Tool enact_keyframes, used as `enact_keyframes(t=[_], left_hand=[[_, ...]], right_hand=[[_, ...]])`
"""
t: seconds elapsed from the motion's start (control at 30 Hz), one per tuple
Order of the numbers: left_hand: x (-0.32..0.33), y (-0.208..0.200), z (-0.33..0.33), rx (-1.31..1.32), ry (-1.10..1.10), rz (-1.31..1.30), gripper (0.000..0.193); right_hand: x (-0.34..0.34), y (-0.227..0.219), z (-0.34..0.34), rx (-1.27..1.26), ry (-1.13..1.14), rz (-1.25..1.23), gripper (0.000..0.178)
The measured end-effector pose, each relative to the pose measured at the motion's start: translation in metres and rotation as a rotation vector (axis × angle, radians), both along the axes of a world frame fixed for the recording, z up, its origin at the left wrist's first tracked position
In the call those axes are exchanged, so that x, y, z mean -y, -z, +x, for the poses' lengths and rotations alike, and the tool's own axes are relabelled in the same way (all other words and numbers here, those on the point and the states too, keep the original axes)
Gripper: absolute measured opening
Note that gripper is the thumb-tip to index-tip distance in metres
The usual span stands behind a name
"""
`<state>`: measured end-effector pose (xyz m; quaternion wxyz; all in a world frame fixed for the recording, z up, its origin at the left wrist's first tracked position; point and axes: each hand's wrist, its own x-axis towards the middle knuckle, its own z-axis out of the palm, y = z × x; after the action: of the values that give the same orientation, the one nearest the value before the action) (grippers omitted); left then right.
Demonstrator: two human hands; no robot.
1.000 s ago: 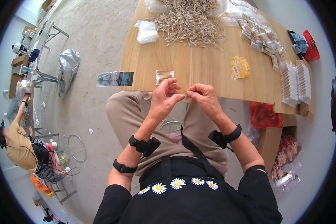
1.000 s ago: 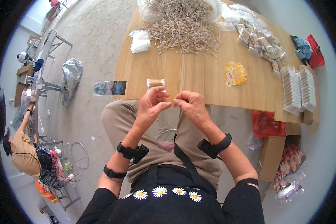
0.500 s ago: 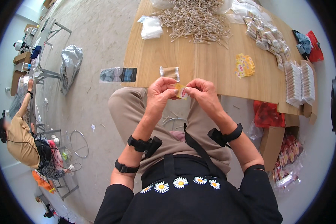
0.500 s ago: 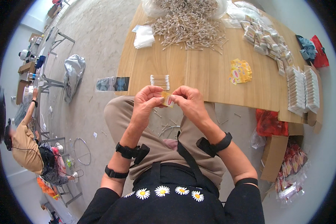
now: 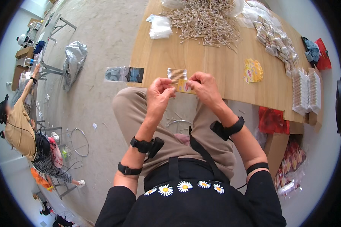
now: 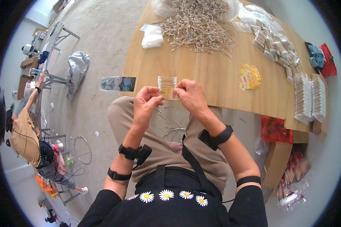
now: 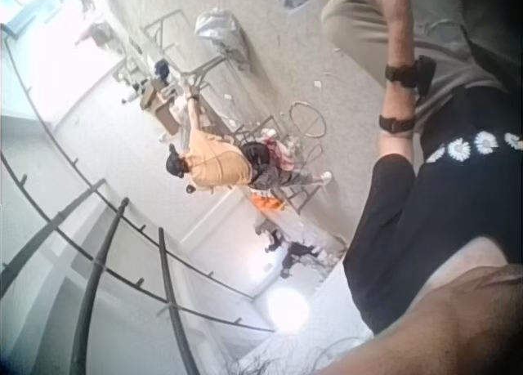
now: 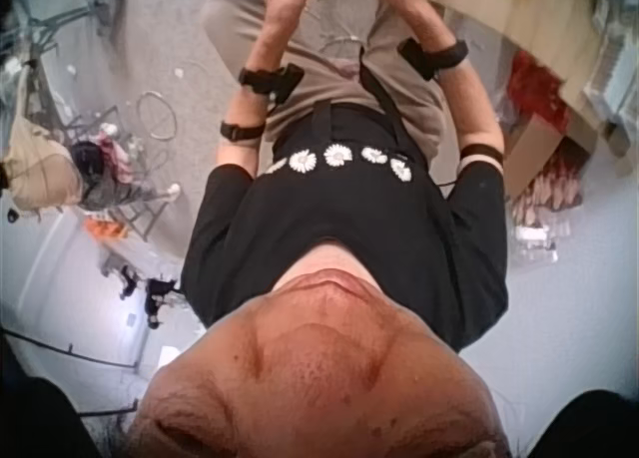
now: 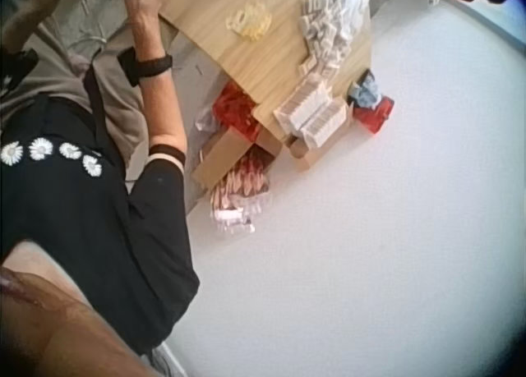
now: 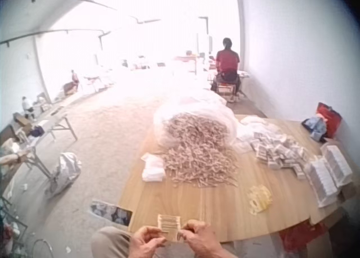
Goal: Packaging cotton swabs into small plastic bags.
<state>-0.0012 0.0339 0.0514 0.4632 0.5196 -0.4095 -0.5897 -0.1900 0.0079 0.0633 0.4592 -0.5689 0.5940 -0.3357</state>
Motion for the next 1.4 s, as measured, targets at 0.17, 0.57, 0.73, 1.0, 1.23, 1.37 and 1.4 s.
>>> enact_keyframes(t=[0.17,0.57,0.73,1.0,1.23,1.37,1.4], left_hand=[[0.002,0.005,0.008,0.403,-0.113,-0.167,0.022],[0.0,0.011,0.021,0.817,-0.01,-0.365,0.044],[0.001,0.015,0.013,1.242,0.244,-0.546,0.089],[0.031,0.034,0.012,1.473,0.42,-0.456,0.12],[0.035,0.04,0.011,1.471,0.411,-0.501,0.124],[0.035,0.04,0.013,1.502,0.42,-0.485,0.123],[0.034,0.039,0.014,1.506,0.429,-0.478,0.122]], right_hand=[[0.035,0.013,0.019,-0.21,0.003,-0.087,0.013],[0.019,0.012,0.019,-0.643,-0.005,-0.233,0.038],[-0.006,0.03,0.019,-0.802,-0.354,-0.488,0.118],[-0.006,0.054,0.032,-0.855,-0.333,-0.433,0.125],[-0.002,0.054,0.039,-0.865,-0.304,-0.432,0.123],[-0.001,0.052,0.046,-0.866,-0.309,-0.428,0.12],[-0.001,0.053,0.047,-0.856,-0.316,-0.438,0.12]])
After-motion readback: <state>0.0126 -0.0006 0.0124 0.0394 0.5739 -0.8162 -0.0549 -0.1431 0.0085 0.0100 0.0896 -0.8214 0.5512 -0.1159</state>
